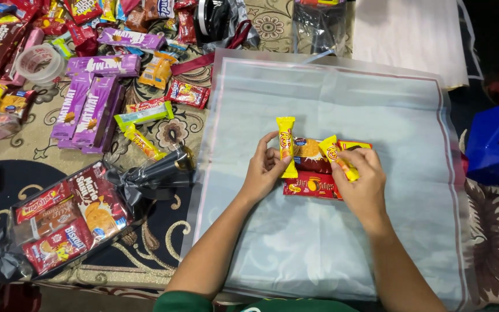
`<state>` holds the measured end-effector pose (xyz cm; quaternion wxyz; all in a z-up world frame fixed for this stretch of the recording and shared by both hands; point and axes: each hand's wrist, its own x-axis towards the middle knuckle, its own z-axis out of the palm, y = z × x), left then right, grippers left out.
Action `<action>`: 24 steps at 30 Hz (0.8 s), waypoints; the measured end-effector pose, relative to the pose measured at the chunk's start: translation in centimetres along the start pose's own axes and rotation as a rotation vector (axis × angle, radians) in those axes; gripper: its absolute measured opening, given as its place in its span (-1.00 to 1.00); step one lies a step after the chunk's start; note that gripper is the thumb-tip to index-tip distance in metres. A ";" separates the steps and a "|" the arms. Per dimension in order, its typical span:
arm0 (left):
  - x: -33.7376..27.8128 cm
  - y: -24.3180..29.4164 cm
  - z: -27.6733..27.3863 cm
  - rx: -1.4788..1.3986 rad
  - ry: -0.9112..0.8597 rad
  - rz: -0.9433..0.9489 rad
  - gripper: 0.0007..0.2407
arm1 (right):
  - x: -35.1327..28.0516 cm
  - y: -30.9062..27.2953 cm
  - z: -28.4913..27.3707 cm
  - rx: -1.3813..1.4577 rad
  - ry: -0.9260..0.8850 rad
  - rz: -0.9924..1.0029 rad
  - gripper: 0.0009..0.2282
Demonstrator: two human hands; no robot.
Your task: Arranging various snack packages on a clear plastic sheet to prepare a snack bouquet.
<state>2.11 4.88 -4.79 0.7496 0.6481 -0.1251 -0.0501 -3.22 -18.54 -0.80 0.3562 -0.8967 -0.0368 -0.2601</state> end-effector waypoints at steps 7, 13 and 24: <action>0.0 0.0 0.2 0.076 -0.013 0.008 -0.48 | -0.9 -0.1 2.1 -0.068 0.036 -0.147 -0.78; -0.1 0.7 0.2 0.100 -0.031 0.000 -0.48 | -1.4 -0.8 1.3 -0.070 -0.060 -0.065 -0.64; -0.2 0.6 0.3 0.148 -0.058 -0.012 -0.48 | -1.3 -0.4 0.2 -0.034 -0.146 0.052 -0.74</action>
